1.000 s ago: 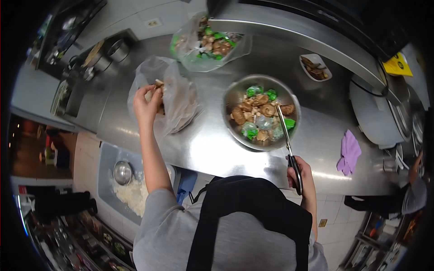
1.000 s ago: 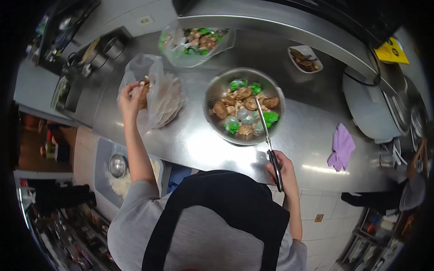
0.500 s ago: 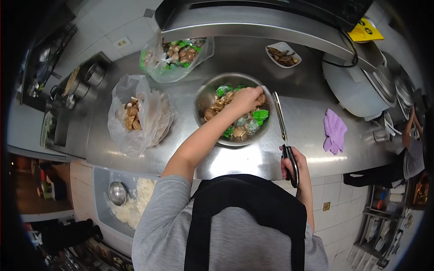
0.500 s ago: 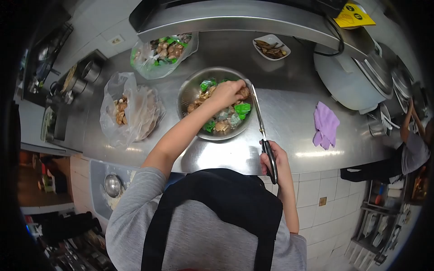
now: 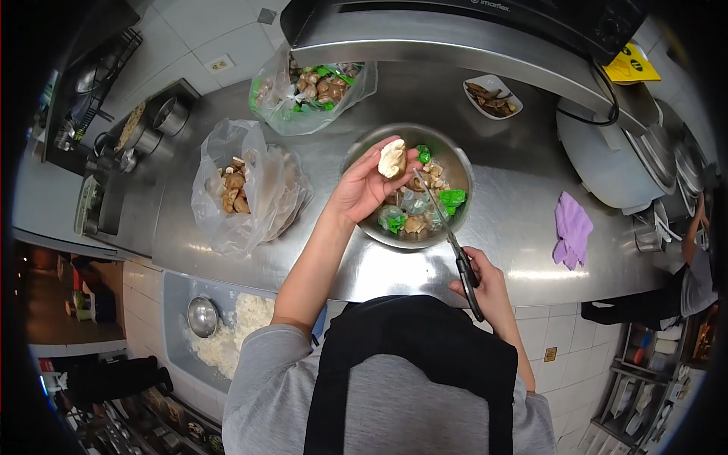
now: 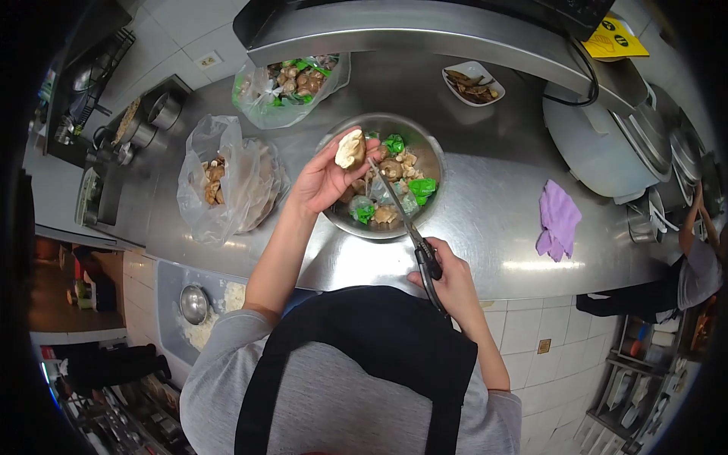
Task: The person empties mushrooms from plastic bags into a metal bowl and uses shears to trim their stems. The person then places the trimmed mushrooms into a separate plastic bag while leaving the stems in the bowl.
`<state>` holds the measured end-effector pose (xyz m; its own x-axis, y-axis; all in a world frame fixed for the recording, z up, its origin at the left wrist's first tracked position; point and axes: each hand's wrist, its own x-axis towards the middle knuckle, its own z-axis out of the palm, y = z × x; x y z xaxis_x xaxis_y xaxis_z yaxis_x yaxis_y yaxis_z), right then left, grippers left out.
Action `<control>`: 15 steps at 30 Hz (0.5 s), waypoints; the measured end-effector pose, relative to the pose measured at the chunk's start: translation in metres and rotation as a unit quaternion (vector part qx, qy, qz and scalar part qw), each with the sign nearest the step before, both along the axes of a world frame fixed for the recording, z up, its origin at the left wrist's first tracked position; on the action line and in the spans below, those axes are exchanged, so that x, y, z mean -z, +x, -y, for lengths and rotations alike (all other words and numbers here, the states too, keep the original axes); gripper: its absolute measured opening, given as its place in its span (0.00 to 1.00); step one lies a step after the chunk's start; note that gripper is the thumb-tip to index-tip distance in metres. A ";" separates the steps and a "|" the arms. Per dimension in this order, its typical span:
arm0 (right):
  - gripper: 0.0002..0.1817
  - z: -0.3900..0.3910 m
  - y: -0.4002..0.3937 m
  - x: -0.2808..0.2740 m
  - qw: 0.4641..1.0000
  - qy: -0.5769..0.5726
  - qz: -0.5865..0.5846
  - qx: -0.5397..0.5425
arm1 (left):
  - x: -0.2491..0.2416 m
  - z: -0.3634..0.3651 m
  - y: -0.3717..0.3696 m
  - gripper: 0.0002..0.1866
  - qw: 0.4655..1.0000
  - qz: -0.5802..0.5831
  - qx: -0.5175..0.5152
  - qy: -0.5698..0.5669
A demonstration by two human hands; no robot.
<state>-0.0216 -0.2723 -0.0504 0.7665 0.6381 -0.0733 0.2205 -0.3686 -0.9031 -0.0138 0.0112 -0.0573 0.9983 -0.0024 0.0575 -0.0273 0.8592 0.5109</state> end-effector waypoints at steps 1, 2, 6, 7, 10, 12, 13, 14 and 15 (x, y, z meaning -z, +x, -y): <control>0.33 -0.001 0.001 -0.002 1.000 -0.023 0.013 -0.008 | 0.001 0.000 -0.001 0.20 1.000 0.001 -0.002 -0.001; 0.33 -0.002 0.001 -0.003 1.000 -0.023 0.013 -0.008 | 0.002 0.001 -0.001 0.20 1.000 0.002 -0.011 0.016; 0.34 -0.007 0.000 -0.013 0.997 -0.055 0.043 -0.013 | 0.001 0.009 0.002 0.24 0.994 0.018 -0.060 0.086; 0.34 -0.007 -0.001 -0.015 0.996 -0.067 0.057 -0.012 | -0.001 0.010 0.002 0.24 0.994 0.019 -0.058 0.085; 0.35 -0.005 0.000 -0.020 0.986 -0.108 0.128 -0.006 | -0.005 0.008 -0.001 0.26 0.984 0.025 -0.069 0.165; 0.35 -0.005 -0.001 -0.024 0.985 -0.097 0.142 0.016 | -0.006 0.004 -0.003 0.27 0.966 0.011 -0.047 0.254; 0.35 -0.004 0.000 -0.026 0.984 -0.106 0.144 0.010 | -0.006 0.003 -0.003 0.27 0.966 0.012 -0.046 0.255; 0.36 -0.003 0.000 -0.027 0.983 -0.115 0.146 0.004 | -0.006 0.003 -0.003 0.26 0.963 0.019 -0.048 0.264; 0.36 -0.003 0.000 -0.026 0.983 -0.115 0.146 0.007 | -0.006 0.004 -0.002 0.25 0.961 0.027 -0.050 0.272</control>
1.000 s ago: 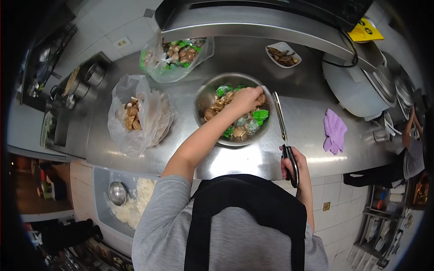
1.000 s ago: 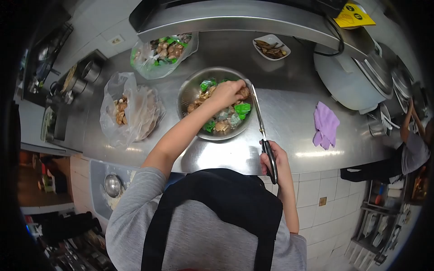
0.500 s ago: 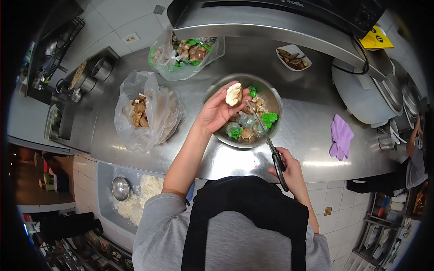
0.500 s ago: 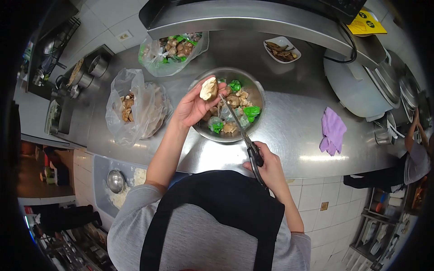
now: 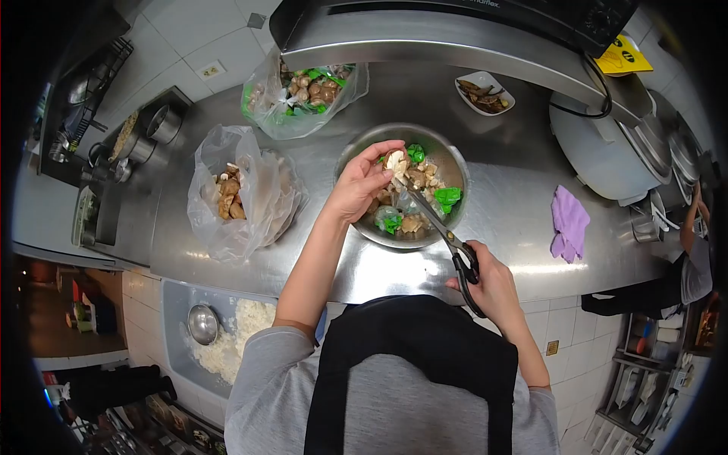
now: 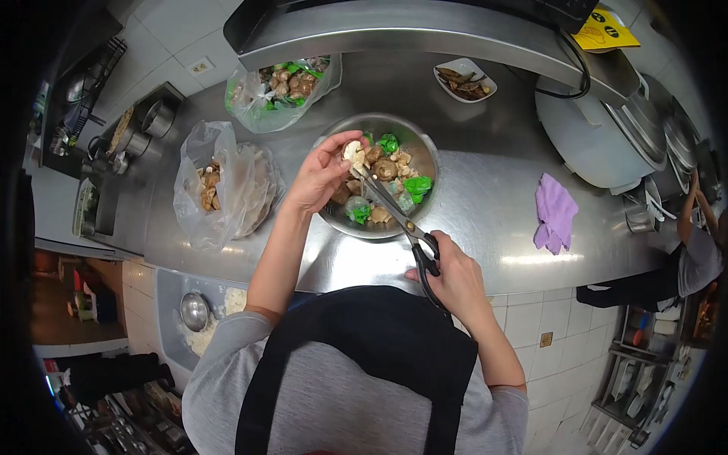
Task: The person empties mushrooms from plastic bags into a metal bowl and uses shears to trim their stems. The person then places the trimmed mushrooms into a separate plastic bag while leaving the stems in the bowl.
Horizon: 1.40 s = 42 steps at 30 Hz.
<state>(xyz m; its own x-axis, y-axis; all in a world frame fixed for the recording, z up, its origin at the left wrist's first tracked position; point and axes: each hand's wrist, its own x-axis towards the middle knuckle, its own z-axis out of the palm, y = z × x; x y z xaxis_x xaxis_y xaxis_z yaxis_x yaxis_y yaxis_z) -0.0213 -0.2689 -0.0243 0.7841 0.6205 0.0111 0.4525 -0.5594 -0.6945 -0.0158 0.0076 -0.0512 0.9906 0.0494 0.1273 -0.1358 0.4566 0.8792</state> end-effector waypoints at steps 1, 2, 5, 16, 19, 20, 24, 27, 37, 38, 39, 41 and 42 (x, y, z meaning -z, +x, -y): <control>0.36 -0.001 0.000 0.002 1.000 -0.012 0.014 -0.005 | 0.000 0.001 0.001 0.25 1.000 0.001 0.002 0.000; 0.36 -0.002 -0.001 0.005 0.999 -0.024 0.028 -0.011 | 0.001 0.003 0.003 0.23 0.999 -0.003 -0.021 -0.023; 0.37 -0.006 -0.003 0.013 0.997 -0.038 0.058 -0.015 | 0.008 0.011 0.008 0.19 0.994 -0.029 -0.067 -0.084; 0.40 -0.012 0.011 0.030 0.982 -0.155 0.099 -0.047 | 0.032 0.021 0.012 0.16 0.969 -0.074 -0.078 -0.224; 0.40 -0.014 0.014 0.038 0.980 -0.168 0.096 -0.053 | 0.041 0.020 0.011 0.15 0.945 -0.110 -0.091 -0.293; 0.39 -0.014 0.015 0.042 0.979 -0.166 0.103 -0.055 | 0.043 0.019 0.012 0.14 0.942 -0.113 -0.086 -0.305; 0.36 -0.015 0.018 0.050 0.979 -0.168 0.100 -0.057 | 0.043 0.016 0.013 0.13 0.933 -0.126 -0.074 -0.329; 0.29 -0.012 0.024 0.054 0.982 -0.143 0.105 -0.058 | 0.043 0.016 0.016 0.13 0.935 -0.131 -0.083 -0.319; 0.36 -0.006 0.011 0.042 0.998 -0.061 0.019 -0.017 | 0.057 0.016 0.023 0.10 0.932 -0.075 -0.091 -0.342; 0.35 -0.004 0.014 0.044 0.994 -0.080 0.075 -0.008 | 0.053 0.016 0.023 0.13 0.940 -0.111 -0.079 -0.314; 0.34 -0.003 0.018 0.045 0.986 -0.099 0.132 0.001 | 0.049 0.016 0.023 0.15 0.945 -0.145 -0.067 -0.284; 0.34 0.006 0.030 0.040 0.976 -0.114 0.185 -0.011 | 0.047 0.007 0.016 0.18 0.947 -0.146 0.013 -0.285; 0.34 0.008 0.035 0.033 0.967 -0.127 0.222 -0.016 | 0.044 0.003 0.013 0.18 0.962 -0.210 0.041 -0.170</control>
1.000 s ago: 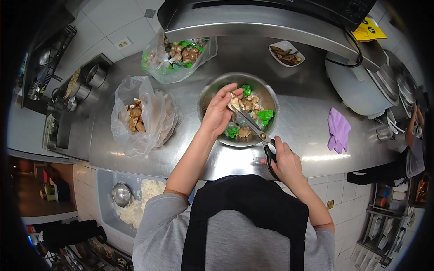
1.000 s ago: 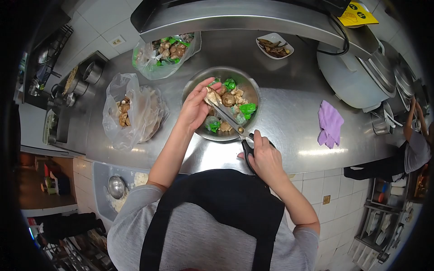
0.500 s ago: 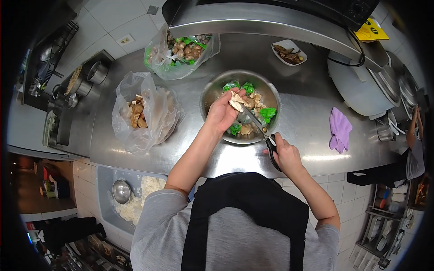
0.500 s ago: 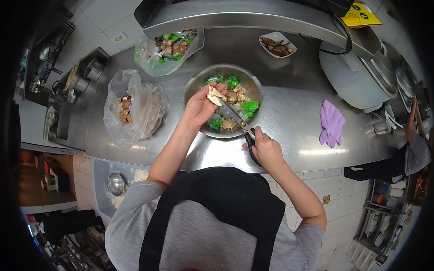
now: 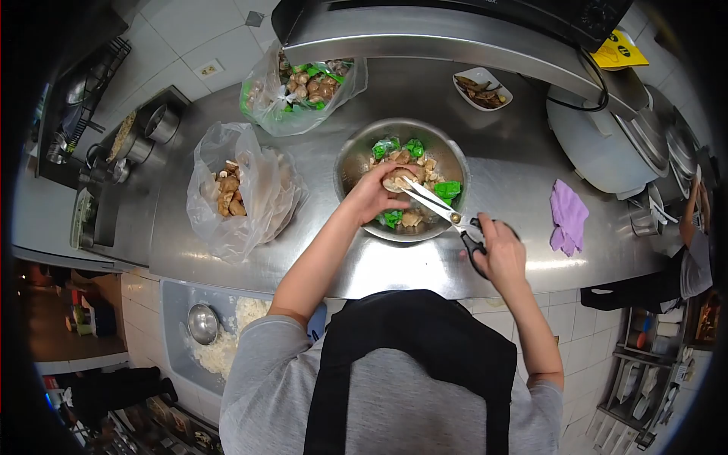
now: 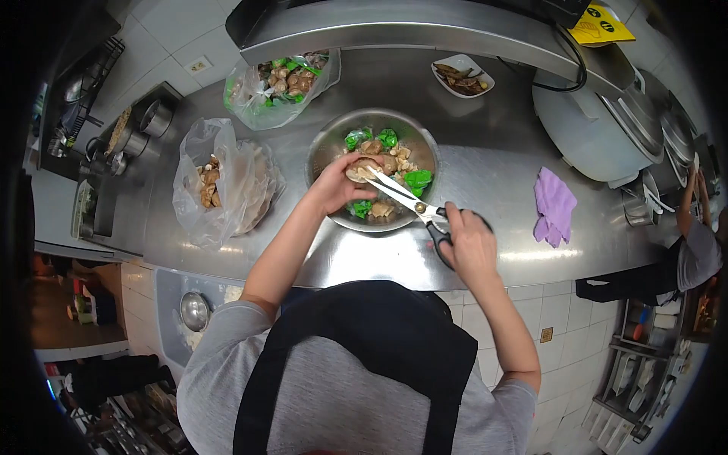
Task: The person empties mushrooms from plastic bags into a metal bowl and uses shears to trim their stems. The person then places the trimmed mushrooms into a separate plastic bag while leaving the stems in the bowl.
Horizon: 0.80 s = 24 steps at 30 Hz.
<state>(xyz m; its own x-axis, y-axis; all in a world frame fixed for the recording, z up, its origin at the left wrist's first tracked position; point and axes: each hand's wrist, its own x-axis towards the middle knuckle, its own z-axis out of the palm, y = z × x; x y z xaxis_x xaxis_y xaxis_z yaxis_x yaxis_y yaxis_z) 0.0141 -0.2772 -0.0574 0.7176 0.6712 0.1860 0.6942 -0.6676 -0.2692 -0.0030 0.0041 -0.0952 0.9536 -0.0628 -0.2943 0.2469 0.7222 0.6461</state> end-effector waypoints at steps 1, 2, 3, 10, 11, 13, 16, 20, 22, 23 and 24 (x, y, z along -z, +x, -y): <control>0.35 0.002 0.003 -0.008 0.999 -0.014 0.038 -0.008 | -0.002 -0.004 -0.002 0.18 0.991 -0.048 0.061 0.110; 0.35 0.003 0.005 -0.016 0.999 -0.031 0.026 0.000 | 0.004 -0.010 -0.002 0.20 0.987 0.003 0.089 0.133; 0.35 0.003 0.004 -0.019 0.999 -0.030 0.027 0.000 | -0.002 -0.008 -0.003 0.20 0.987 0.003 0.089 0.134; 0.34 -0.014 -0.023 -0.008 0.968 0.163 -0.167 0.088 | -0.014 0.005 -0.002 0.22 0.969 0.165 -0.144 -0.113; 0.35 -0.018 -0.025 -0.009 0.972 0.138 -0.173 0.076 | -0.014 0.009 -0.002 0.22 0.970 0.163 -0.143 -0.113; 0.34 -0.025 -0.031 -0.008 0.971 0.138 -0.177 0.084 | -0.013 0.015 0.000 0.23 0.963 0.186 -0.158 -0.114; 0.34 -0.026 -0.035 -0.008 0.973 0.133 -0.169 0.078 | -0.014 0.020 0.000 0.24 0.956 0.186 -0.198 -0.111; 0.34 -0.024 -0.039 0.000 0.979 0.124 -0.146 0.062 | -0.012 0.022 0.001 0.24 0.953 0.176 -0.227 -0.092; 0.33 -0.024 -0.042 0.003 0.983 0.113 -0.136 0.048 | -0.009 0.025 0.002 0.23 0.952 0.179 -0.232 -0.082; 0.33 -0.026 -0.041 0.005 0.983 0.112 -0.136 0.050 | -0.008 0.028 0.002 0.23 0.953 0.179 -0.231 -0.083; 0.32 -0.028 -0.040 0.006 0.988 0.088 -0.116 0.057 | -0.007 0.033 0.000 0.23 0.954 0.166 -0.236 -0.080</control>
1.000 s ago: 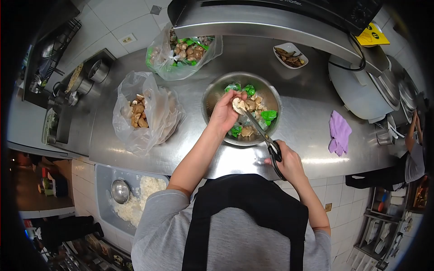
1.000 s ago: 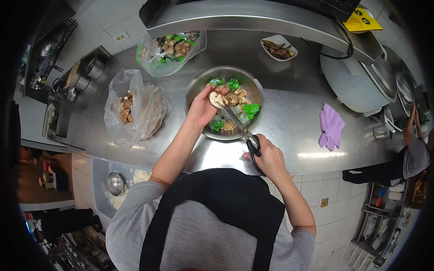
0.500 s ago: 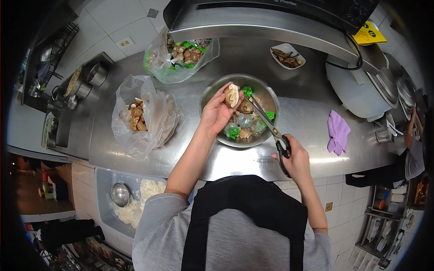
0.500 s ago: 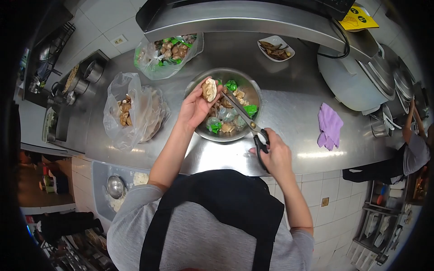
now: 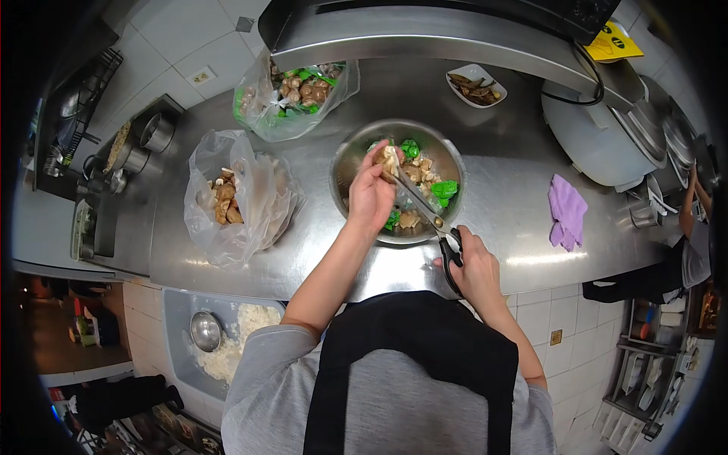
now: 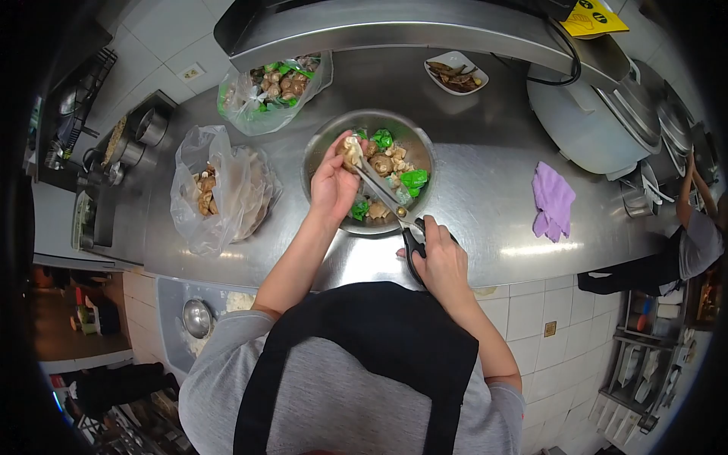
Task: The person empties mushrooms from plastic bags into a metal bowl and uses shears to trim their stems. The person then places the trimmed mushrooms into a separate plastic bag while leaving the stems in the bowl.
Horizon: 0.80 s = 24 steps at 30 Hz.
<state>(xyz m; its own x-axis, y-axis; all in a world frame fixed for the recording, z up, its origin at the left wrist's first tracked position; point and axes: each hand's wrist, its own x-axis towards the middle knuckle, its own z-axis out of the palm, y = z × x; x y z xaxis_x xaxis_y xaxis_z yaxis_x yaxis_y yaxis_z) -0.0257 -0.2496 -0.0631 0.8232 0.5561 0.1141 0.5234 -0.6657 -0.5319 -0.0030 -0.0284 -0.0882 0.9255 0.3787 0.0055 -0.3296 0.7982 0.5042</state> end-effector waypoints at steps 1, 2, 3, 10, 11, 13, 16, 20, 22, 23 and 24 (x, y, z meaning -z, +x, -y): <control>0.32 -0.002 0.001 0.001 0.999 -0.026 0.018 0.004 | 0.001 0.004 -0.001 0.22 1.000 -0.014 -0.006 -0.002; 0.32 -0.003 0.002 0.004 0.999 -0.026 0.017 0.003 | 0.002 0.007 -0.001 0.22 1.000 -0.015 -0.006 -0.002; 0.31 -0.005 0.003 0.006 0.999 -0.041 0.018 0.005 | 0.003 0.009 0.000 0.21 0.999 -0.030 -0.025 -0.003; 0.27 -0.004 0.011 0.033 0.997 0.047 -0.045 -0.048 | 0.012 0.008 -0.001 0.19 0.995 -0.070 -0.047 -0.060; 0.27 -0.002 0.012 0.033 0.997 0.047 -0.045 -0.053 | 0.015 0.004 -0.003 0.19 0.994 -0.070 -0.051 -0.061; 0.23 -0.002 0.013 0.026 0.931 0.116 -0.346 -0.020 | 0.014 -0.009 -0.010 0.19 0.997 -0.066 -0.004 -0.031; 0.19 0.006 0.006 0.019 0.844 0.226 -0.485 -0.033 | -0.001 -0.027 -0.025 0.18 0.996 -0.078 -0.013 0.034; 0.26 0.024 0.009 0.024 0.857 0.248 -0.446 -0.072 | -0.045 -0.079 -0.064 0.18 0.951 -0.080 -0.180 0.238; 0.27 0.031 0.010 0.023 0.849 0.256 -0.456 -0.073 | -0.069 -0.123 -0.088 0.21 0.913 -0.078 -0.290 0.277; 0.28 0.033 0.011 0.021 0.846 0.261 -0.460 -0.068 | -0.077 -0.141 -0.101 0.22 0.902 -0.073 -0.327 0.272; 0.28 0.036 0.012 0.023 0.845 0.259 -0.461 -0.077 | -0.079 -0.152 -0.112 0.22 0.898 -0.074 -0.336 0.274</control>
